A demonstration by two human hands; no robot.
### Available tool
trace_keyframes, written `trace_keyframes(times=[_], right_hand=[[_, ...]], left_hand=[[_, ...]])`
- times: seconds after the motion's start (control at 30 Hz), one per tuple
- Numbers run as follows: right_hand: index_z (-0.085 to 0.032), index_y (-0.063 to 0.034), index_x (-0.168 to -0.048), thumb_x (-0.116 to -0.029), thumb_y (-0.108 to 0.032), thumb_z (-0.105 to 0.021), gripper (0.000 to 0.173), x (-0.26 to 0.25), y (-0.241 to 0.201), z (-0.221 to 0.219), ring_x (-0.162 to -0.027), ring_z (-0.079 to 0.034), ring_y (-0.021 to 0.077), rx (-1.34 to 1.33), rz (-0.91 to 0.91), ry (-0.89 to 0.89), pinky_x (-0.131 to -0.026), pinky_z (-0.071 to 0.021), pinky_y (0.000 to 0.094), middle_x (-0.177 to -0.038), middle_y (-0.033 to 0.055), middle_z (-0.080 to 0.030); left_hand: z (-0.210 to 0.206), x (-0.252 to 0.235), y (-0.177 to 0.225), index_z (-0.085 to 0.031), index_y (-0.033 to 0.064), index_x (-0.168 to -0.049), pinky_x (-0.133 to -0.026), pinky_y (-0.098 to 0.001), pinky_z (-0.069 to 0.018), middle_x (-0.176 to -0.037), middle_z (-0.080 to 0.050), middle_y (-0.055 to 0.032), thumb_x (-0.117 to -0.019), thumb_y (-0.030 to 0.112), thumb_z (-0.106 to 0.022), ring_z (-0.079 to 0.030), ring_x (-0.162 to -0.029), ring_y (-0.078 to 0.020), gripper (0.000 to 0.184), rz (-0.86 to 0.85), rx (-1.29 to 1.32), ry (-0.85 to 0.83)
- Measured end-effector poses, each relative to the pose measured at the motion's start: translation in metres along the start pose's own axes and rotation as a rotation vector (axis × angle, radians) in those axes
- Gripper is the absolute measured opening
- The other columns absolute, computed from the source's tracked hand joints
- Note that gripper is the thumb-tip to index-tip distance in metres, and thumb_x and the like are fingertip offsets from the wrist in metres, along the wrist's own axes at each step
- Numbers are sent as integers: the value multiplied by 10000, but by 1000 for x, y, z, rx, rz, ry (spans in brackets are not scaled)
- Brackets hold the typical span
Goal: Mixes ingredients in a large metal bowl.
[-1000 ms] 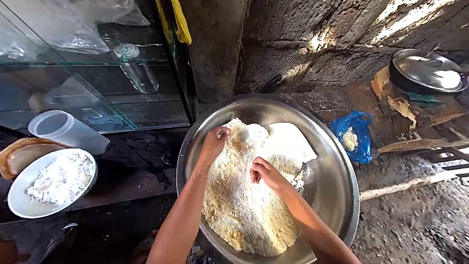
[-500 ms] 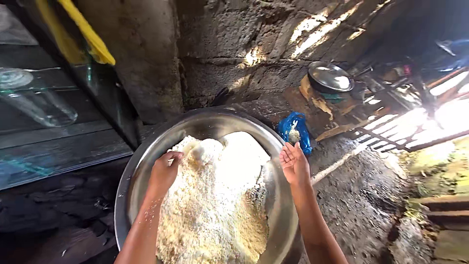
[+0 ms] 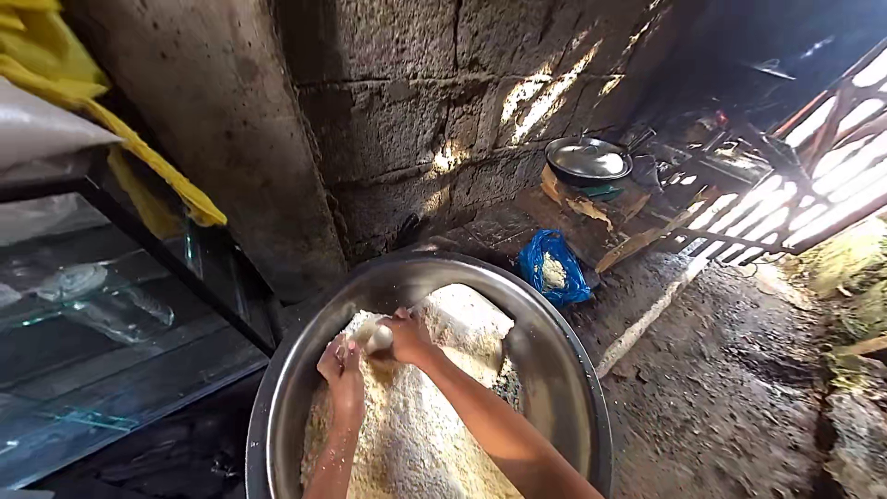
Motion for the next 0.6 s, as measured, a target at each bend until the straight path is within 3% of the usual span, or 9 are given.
trace_keyframes(times=[0.07, 0.13, 0.2, 0.27, 0.37, 0.43, 0.53, 0.6], right_hand=[[-605, -236, -1403, -769, -174, -819, 672, 19, 4, 2, -1306, -496, 487, -76, -53, -33, -980, -470, 686, -1458, 260, -489], [-646, -214, -1356, -787, -200, -808, 592, 40, 12, 2, -1258, -570, 425, -192, -70, 20, -970, -501, 650, -1375, 218, -593], [-648, -195, -1350, -816, -217, -792, 554, 57, 15, 4, -1207, -623, 385, -293, -70, 75, -961, -516, 633, -1311, 187, -651], [-657, -172, -1308, -844, -184, -754, 474, 75, 19, 2, -1154, -646, 362, -382, -71, 135, -940, -535, 595, -1274, 181, -656], [-715, -158, -1198, -876, -217, -724, 328, 89, 29, 2, -1042, -676, 332, -391, -30, 241, -861, -565, 548, -1204, 171, -664], [-739, -154, -1143, -899, -240, -689, 263, 94, 34, 5, -996, -689, 315, -334, -5, 265, -827, -571, 543, -1153, 151, -682], [-735, -140, -1097, -1007, -425, -577, 338, 96, 41, 14, -986, -696, 313, -245, -24, 207, -813, -558, 565, -1106, 126, -699], [-738, -102, -1046, -1033, -497, -512, 455, 98, 53, 17, -980, -703, 324, -265, -85, 204, -822, -538, 591, -1031, 133, -729]], left_hand=[[-8, 9, -9, -437, -40, -1477, -1165, -506, -339, -1568, -277, -324, -1037, 208, -537, -337, -1436, -414, 515, -37, -153, 3], [-22, 28, -22, -431, -36, -1489, -1141, -559, -370, -1591, -201, -358, -1060, 279, -515, -330, -1430, -487, 538, -40, -307, -38], [-38, 45, -31, -470, -72, -1451, -1136, -587, -375, -1584, -219, -379, -1075, 293, -444, -352, -1412, -537, 524, -211, -445, -35], [-47, 59, -35, -527, -47, -1412, -1114, -561, -415, -1577, -282, -344, -1069, 330, -364, -422, -1384, -493, 535, -370, -497, -4], [-50, 63, -39, -627, 3, -1324, -1063, -547, -461, -1552, -388, -269, -1056, 414, -383, -512, -1329, -402, 548, -367, -474, -74], [-55, 64, -41, -664, 5, -1278, -1061, -488, -486, -1512, -476, -219, -1046, 480, -385, -569, -1299, -323, 597, -423, -500, -186], [-63, 66, -45, -478, -79, -1451, -1198, -460, -346, -1545, -437, -243, -975, 601, -464, -436, -1436, -333, 830, -487, -538, -487], [-69, 67, -41, -525, -107, -1398, -1186, -497, -362, -1511, -469, -270, -819, 701, -668, -439, -1428, -388, 1003, -577, -621, -622]])
Point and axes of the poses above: each hand's wrist, its own x-axis away from the middle knuckle, its own z-axis out of the back of the hand, y = z × x, the point moved 7 cm from there along -x, towards the middle knuckle
